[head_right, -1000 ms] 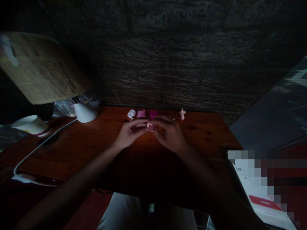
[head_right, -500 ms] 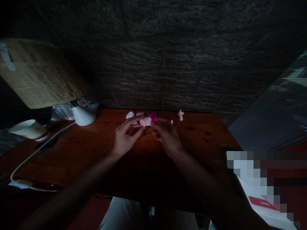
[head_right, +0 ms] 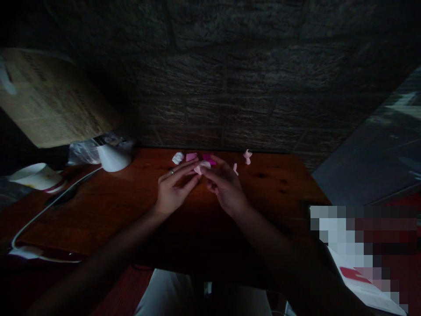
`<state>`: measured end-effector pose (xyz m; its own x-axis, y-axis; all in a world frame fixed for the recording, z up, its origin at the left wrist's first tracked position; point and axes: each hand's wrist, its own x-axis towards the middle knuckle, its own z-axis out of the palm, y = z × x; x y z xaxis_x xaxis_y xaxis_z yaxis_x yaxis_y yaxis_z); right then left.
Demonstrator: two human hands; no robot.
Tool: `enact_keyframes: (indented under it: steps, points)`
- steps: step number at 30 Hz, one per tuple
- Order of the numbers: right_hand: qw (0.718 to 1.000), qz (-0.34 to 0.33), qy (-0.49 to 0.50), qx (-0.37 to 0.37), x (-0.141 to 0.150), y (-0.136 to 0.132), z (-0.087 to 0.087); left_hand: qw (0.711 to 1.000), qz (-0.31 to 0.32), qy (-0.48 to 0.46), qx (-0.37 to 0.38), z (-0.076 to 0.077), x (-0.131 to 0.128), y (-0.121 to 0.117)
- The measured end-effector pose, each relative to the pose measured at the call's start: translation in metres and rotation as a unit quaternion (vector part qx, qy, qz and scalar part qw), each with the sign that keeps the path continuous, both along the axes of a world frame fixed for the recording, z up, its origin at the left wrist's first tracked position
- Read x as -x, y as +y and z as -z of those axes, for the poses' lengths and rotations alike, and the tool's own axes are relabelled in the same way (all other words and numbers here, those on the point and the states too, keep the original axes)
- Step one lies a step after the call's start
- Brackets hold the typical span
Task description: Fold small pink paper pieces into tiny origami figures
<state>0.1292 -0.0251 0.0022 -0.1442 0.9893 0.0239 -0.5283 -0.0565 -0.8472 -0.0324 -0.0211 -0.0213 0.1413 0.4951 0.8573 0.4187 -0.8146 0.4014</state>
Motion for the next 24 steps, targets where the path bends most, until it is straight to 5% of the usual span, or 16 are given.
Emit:
enact_keyframes:
  steps: [24]
  points:
    - [0.991,0.031,-0.128,-0.029,-0.0053,0.0047,0.0034,0.999,0.011,-0.005,0.032,0.0084,0.0018,0.0026]
